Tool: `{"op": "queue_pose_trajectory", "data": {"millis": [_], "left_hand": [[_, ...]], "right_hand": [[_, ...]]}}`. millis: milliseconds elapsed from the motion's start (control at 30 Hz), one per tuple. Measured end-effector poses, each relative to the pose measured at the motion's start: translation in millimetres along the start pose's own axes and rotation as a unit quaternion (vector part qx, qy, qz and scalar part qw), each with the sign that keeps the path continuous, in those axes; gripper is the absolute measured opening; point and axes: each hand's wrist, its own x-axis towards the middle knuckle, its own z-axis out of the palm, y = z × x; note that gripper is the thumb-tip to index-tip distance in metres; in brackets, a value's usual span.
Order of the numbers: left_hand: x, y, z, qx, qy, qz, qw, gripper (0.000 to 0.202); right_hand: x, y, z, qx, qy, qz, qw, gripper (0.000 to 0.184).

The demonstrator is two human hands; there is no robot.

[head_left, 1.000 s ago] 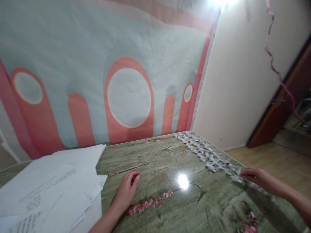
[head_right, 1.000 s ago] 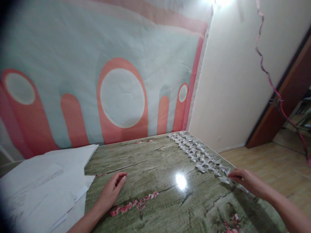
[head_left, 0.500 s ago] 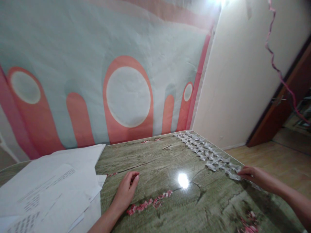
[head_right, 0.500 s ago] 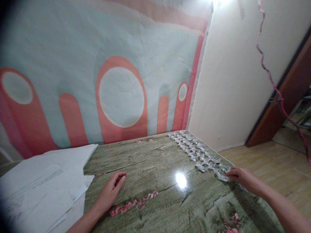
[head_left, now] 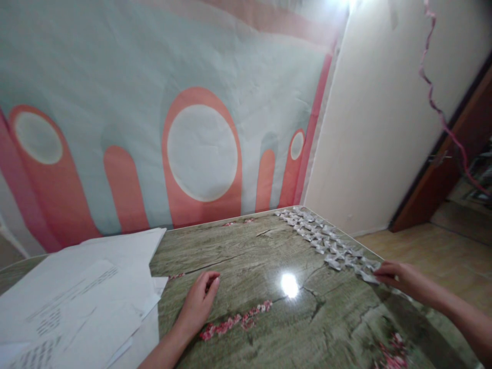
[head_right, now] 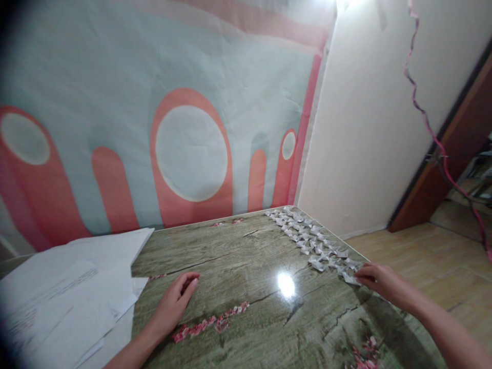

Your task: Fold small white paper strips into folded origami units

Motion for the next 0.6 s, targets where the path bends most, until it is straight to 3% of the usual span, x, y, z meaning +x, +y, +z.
{"op": "queue_pose_trajectory", "data": {"millis": [167, 533, 600], "left_hand": [[0, -2, 0.3, -0.001, -0.004, 0.004, 1.000, 0.030], [-1, 1, -0.7, 0.006, -0.004, 0.007, 1.000, 0.028], [-1, 2, -0.9, 0.007, -0.001, 0.009, 1.000, 0.027]], "right_hand": [[-2, -6, 10, -0.027, -0.010, -0.007, 1.000, 0.024], [-4, 6, 16, -0.084, -0.016, -0.026, 0.996, 0.029], [-6, 2, 16, -0.086, 0.005, -0.026, 0.996, 0.029]]}}
